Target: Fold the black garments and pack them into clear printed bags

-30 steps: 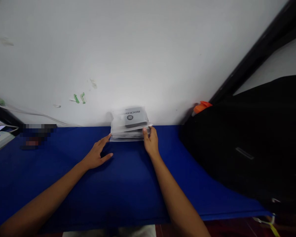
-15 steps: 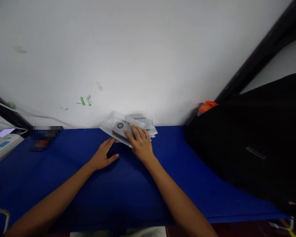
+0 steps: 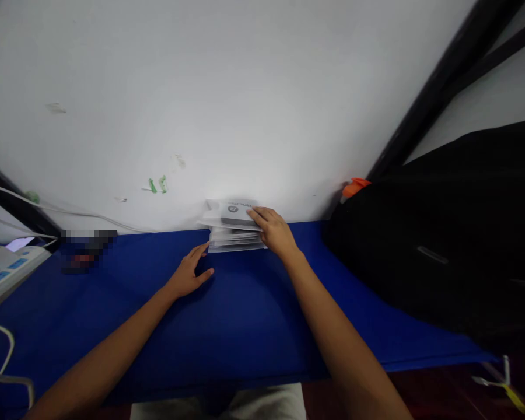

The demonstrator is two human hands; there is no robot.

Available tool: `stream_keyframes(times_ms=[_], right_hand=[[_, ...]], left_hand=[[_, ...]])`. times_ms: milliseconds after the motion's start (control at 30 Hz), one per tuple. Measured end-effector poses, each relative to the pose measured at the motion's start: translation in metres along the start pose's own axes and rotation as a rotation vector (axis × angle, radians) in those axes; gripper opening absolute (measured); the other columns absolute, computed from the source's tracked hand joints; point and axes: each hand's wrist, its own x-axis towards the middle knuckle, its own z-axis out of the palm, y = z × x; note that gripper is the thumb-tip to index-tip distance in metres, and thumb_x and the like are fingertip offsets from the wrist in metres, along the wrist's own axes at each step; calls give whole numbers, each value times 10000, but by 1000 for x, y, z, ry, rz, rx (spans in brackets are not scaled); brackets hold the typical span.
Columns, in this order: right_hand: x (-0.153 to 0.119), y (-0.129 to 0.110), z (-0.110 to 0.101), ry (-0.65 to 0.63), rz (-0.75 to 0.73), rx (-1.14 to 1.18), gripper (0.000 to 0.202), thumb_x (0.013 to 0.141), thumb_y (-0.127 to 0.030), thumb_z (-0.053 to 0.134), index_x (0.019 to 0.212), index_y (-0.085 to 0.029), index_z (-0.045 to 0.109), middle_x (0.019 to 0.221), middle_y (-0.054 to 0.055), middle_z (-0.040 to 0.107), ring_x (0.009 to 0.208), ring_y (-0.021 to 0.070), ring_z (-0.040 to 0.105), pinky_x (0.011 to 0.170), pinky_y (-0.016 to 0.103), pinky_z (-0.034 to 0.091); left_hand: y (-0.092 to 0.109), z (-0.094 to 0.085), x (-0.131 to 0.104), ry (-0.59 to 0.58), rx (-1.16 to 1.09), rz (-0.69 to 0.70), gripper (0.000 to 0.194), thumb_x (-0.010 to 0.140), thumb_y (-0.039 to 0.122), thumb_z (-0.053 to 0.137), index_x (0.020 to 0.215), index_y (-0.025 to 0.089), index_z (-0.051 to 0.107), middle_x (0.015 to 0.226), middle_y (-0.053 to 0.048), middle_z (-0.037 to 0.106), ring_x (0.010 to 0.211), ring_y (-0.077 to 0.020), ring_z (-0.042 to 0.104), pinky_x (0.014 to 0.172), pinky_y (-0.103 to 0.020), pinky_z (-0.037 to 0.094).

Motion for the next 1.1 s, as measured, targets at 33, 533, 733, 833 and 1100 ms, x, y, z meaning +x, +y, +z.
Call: stream_keyframes(times_ms=[33, 533, 733, 833, 1100], right_hand=[[2, 6, -2, -34, 14, -13, 723, 712, 12, 451, 1404, -196, 476, 1387, 113, 546, 1249, 270, 504, 1015, 456, 468], [28, -27, -10, -164, 103, -253, 513, 899, -280, 524, 1363, -67, 478, 1396, 199, 529, 1235, 322, 500, 1006, 436, 404], [28, -27, 1, -85, 173, -224, 454, 840, -124, 504, 1292, -119, 546, 1295, 157, 614, 1131, 323, 543, 845, 414, 489], [27, -26, 4, -60, 172, -202, 447, 832, -119, 505, 1276, -132, 556, 1277, 157, 624, 1121, 323, 544, 845, 422, 500], [18, -35, -3, 159, 169, -132, 508, 858, -86, 423, 1363, -117, 471, 1280, 187, 608, 1171, 327, 533, 947, 478, 472]], left_hand=[[-1, 1, 0, 4, -5, -9, 717, 877, 365, 605, 1497, 260, 261, 1473, -145, 405, 1179, -276, 578, 1053, -509, 395], [-3, 4, 0, 31, -40, -62, 657, 883, 374, 594, 1462, 245, 311, 1356, -141, 470, 1184, -276, 563, 1041, -509, 401], [-7, 5, -1, 45, -54, -51, 641, 888, 388, 600, 1453, 254, 330, 1349, -136, 478, 1175, -270, 569, 1038, -506, 406], [-8, 5, -2, 65, -95, -63, 618, 893, 406, 593, 1439, 249, 351, 1343, -136, 481, 1175, -263, 569, 1026, -504, 418], [-10, -2, 9, 330, -615, -311, 528, 741, 494, 738, 1157, 197, 604, 1183, -100, 640, 1001, -220, 646, 965, -436, 475]])
